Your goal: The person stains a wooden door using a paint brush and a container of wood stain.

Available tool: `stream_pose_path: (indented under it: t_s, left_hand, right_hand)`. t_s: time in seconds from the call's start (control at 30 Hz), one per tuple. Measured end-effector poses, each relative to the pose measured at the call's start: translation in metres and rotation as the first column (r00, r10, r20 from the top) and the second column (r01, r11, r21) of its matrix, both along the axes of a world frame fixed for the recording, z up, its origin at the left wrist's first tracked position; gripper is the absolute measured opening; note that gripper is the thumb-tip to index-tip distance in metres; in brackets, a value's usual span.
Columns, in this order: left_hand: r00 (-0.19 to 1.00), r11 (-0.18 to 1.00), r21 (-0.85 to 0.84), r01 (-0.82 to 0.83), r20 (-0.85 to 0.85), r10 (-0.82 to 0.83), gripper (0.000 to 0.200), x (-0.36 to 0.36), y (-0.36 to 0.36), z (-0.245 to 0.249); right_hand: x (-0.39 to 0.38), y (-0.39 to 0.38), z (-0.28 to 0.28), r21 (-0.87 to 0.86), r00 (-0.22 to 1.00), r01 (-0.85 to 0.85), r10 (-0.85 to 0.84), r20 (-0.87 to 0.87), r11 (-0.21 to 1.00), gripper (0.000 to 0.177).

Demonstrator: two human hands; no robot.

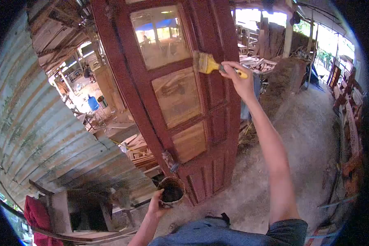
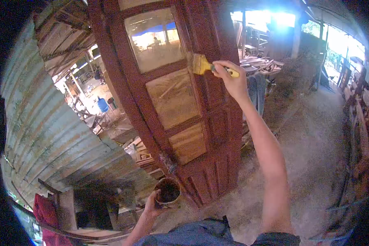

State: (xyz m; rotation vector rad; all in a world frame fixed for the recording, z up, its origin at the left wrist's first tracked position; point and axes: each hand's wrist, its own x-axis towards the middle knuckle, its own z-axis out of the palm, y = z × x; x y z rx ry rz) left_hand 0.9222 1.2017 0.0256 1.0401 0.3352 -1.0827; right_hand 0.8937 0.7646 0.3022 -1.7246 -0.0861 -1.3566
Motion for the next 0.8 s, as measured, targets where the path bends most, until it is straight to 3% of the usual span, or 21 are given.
stream_pose_path:
  t_s: [0.1, 0.13, 0.17, 0.23, 0.27, 0.33, 0.37, 0.43, 0.5, 0.6, 0.67, 0.77, 0.8]
  left_hand:
    - [1.0, 1.0, 0.026, -0.013, 0.0, 0.013, 0.047, -0.004, -0.007, 0.0]
    - [0.999, 0.996, 0.081, -0.041, 0.016, 0.039, 0.039, 0.003, -0.007, -0.025]
    - [0.998, 0.996, 0.074, -0.048, 0.03, 0.046, 0.039, 0.004, -0.011, -0.018]
    - [0.999, 0.995, -0.089, -0.047, 0.014, 0.048, 0.044, -0.008, -0.018, -0.003]
    - [0.997, 0.99, -0.128, -0.062, 0.033, 0.066, 0.044, -0.011, -0.025, -0.005]
    - [0.996, 0.992, -0.092, -0.082, 0.014, 0.084, 0.045, -0.012, -0.033, -0.016]
    - [0.995, 0.995, -0.043, -0.095, -0.014, 0.094, 0.047, -0.014, -0.036, -0.025]
    - [0.999, 0.999, -0.031, -0.042, -0.036, 0.041, 0.047, -0.014, -0.042, -0.049]
    - [0.992, 0.997, -0.066, -0.042, -0.119, 0.034, 0.045, -0.018, -0.054, -0.068]
    - [0.995, 0.999, 0.011, -0.038, -0.097, 0.039, 0.044, -0.038, -0.077, -0.028]
    - [0.992, 0.999, 0.021, 0.043, -0.12, -0.04, 0.043, -0.038, -0.085, -0.033]
    - [0.983, 0.991, -0.037, 0.127, -0.127, -0.13, 0.039, -0.019, -0.093, -0.08]
    - [0.975, 0.985, -0.074, 0.155, -0.152, -0.165, 0.037, -0.017, -0.099, -0.061]
  right_hand:
    - [-0.003, 0.007, 0.027, -0.134, 0.995, 0.06, -0.069, -0.068, 0.989, 0.02]
    - [-0.006, 0.011, 0.043, -0.258, 0.956, 0.255, -0.283, -0.079, 0.932, 0.017]
    - [-0.002, 0.011, 0.062, -0.261, 0.959, 0.252, -0.277, -0.063, 0.932, 0.017]
    - [0.014, 0.001, 0.106, -0.398, 0.821, 0.557, -0.409, 0.398, 0.729, 0.016]
    - [0.023, -0.005, 0.125, -0.401, 0.821, 0.555, -0.401, 0.407, 0.729, 0.016]
    - [0.041, -0.015, 0.158, -0.522, 0.807, 0.589, -0.417, 0.418, 0.617, 0.019]
    - [0.052, -0.018, 0.16, -0.527, 0.809, 0.586, -0.407, 0.424, 0.615, 0.019]
    - [0.08, -0.026, 0.155, -0.408, 0.91, 0.402, -0.308, 0.278, 0.82, 0.018]
    - [0.08, -0.016, 0.131, -0.434, 0.869, 0.47, -0.314, 0.383, 0.769, 0.016]
    - [0.063, -0.003, 0.076, -0.409, 0.859, 0.465, -0.288, 0.423, 0.785, 0.013]
    - [0.042, 0.001, 0.026, -0.437, 0.898, 0.422, -0.301, 0.321, 0.794, 0.014]
    - [0.0, 0.013, -0.044, -0.506, 0.921, 0.38, -0.365, 0.132, 0.775, 0.014]
    - [-0.013, 0.016, -0.062, -0.509, 0.927, 0.35, -0.369, 0.067, 0.786, 0.013]
